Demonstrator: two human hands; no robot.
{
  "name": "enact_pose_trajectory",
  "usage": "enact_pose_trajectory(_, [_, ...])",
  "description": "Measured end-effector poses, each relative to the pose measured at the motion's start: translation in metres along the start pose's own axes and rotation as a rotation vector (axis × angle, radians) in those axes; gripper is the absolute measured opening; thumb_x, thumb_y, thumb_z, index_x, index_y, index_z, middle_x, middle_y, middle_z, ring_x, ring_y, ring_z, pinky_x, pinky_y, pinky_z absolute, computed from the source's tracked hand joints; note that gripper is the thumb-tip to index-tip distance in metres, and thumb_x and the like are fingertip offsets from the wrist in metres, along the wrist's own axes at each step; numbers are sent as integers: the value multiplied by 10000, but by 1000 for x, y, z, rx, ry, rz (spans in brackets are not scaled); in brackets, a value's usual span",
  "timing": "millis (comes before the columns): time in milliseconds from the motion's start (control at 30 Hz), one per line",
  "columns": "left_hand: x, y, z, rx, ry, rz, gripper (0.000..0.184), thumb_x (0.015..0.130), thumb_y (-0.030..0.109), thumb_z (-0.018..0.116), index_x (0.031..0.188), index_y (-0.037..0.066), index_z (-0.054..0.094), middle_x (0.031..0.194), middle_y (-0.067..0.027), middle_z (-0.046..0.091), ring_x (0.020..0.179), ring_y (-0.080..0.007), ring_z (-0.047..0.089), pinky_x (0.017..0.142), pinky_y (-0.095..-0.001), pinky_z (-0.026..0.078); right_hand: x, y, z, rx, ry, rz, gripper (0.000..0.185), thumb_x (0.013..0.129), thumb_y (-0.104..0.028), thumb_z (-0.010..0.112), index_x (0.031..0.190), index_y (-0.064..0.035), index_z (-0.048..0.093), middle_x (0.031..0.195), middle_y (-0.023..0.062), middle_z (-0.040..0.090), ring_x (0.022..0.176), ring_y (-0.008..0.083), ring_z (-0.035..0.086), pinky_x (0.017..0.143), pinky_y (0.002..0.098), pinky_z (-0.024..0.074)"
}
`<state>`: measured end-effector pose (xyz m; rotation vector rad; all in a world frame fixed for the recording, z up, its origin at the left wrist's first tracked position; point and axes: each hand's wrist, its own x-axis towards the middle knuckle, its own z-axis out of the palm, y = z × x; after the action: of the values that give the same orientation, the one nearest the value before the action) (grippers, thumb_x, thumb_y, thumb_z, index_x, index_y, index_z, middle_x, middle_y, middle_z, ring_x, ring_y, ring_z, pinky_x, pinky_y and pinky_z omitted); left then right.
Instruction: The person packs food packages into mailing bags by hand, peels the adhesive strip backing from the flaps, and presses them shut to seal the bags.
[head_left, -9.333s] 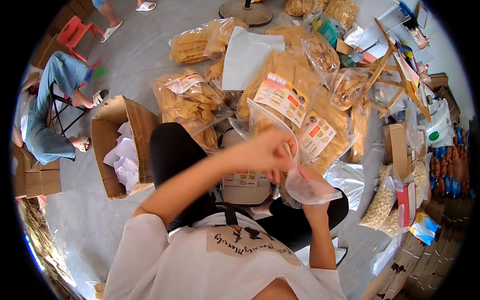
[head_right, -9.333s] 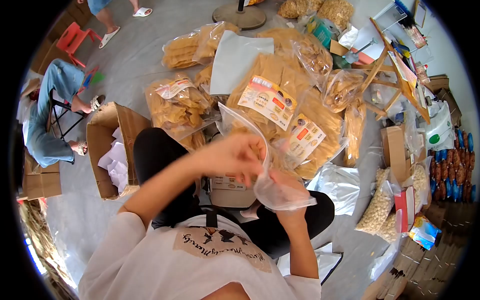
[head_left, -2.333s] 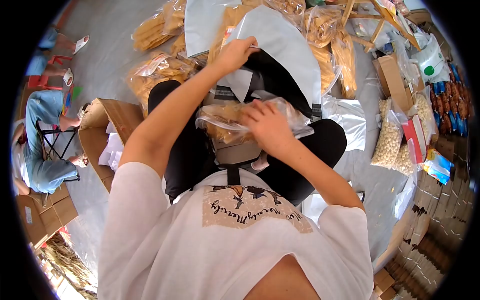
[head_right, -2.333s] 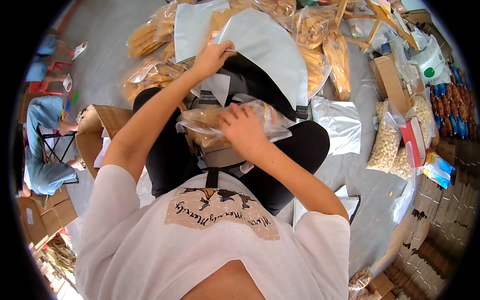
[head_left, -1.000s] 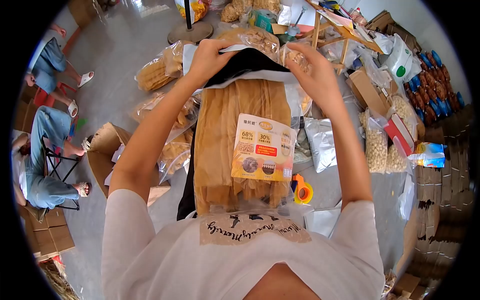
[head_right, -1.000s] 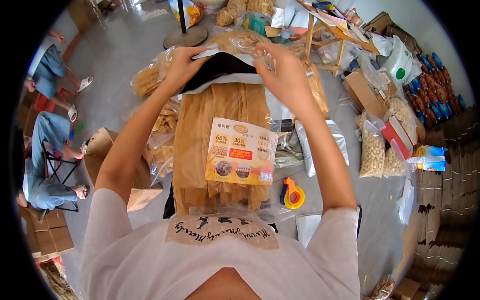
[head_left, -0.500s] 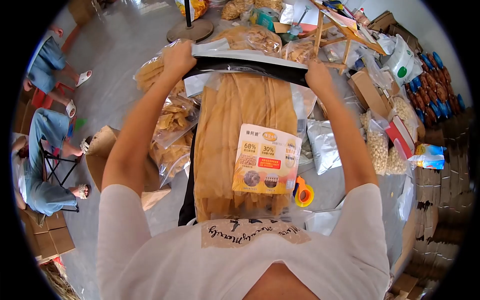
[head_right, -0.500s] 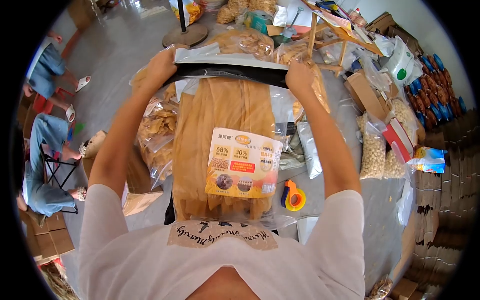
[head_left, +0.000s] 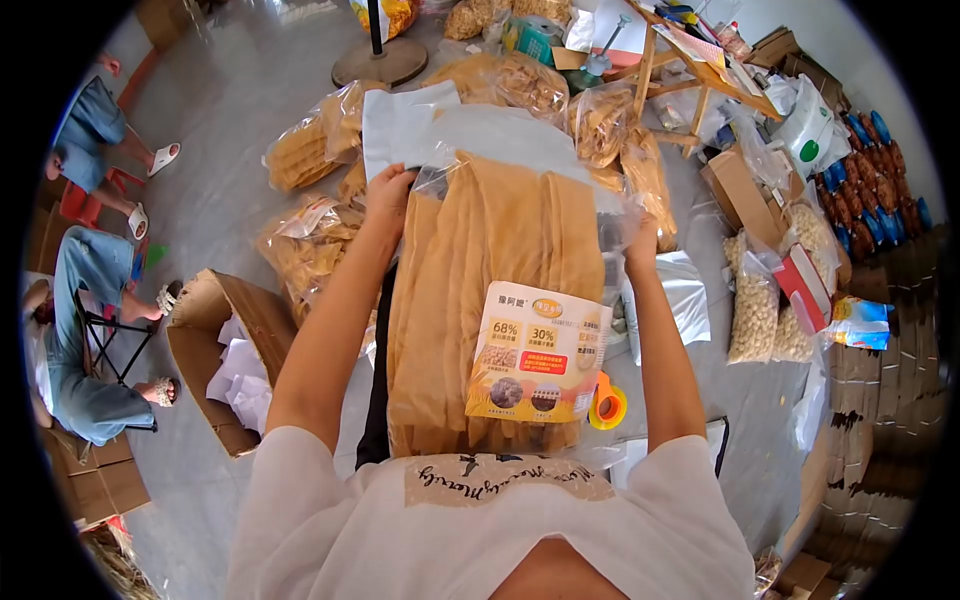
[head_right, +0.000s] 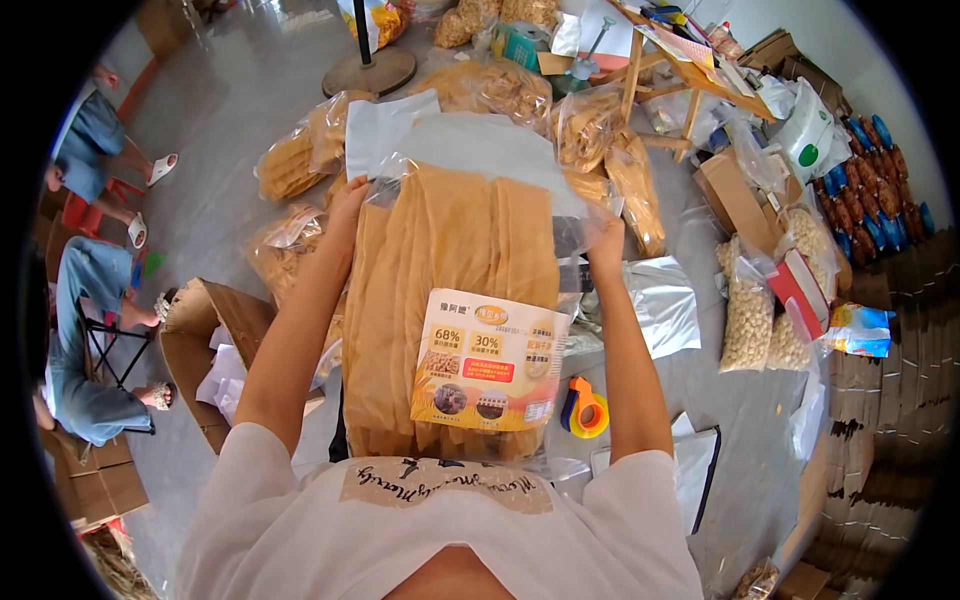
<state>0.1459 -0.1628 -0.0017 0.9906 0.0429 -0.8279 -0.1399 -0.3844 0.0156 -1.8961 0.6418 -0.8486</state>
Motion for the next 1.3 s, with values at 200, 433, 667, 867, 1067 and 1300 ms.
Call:
enact_pose_trajectory(200, [-30,17,31,484,-30,610,176,782,122,586,678,-16,622,626,27,555,528,-50,438,489,-204,349,-15,-56,15,66,271,-227,341,731,86,459,1047,59,581,1007,88,615,920,127,559,836,243,409])
enact_pose_trajectory(433, [-88,1,20,432,100,934,258,847,172,454,740,-29,575,643,19,532,546,-72,407,550,-227,361,-69,-72,-4,-460,238,-346,460,658,128,466,1064,-36,605,906,116,650,760,139,629,675,242,465])
enact_pose_trajectory(667, [-163,-29,-39,609,-136,628,236,852,154,433,720,0,556,605,29,507,570,-84,442,559,-232,377,-141,-55,5,13,190,-38,389,724,135,458,1066,5,589,986,107,636,882,137,590,805,238,434])
enact_pose_trajectory(867, [-235,-26,-46,926,128,709,265,861,199,456,724,12,585,702,-18,587,696,-92,520,638,-242,418,-190,-113,5,-76,366,31,360,721,92,456,1049,33,590,975,134,633,905,152,577,822,252,420])
enact_pose_trajectory(1067, [-303,-76,-139,813,-97,107,232,814,206,513,807,-12,593,709,-31,597,694,-108,536,621,-243,411,-278,-89,-19,-358,59,-25,484,629,156,390,1040,13,603,924,170,637,788,152,619,717,245,456])
enact_pose_trajectory(1300, [-276,-70,-119,1335,134,897,316,788,107,516,1078,-17,526,1079,-196,516,1060,-333,427,891,-355,356,-233,-130,3,-257,-72,-144,443,641,106,444,1038,-3,609,823,107,652,647,133,580,634,234,437])
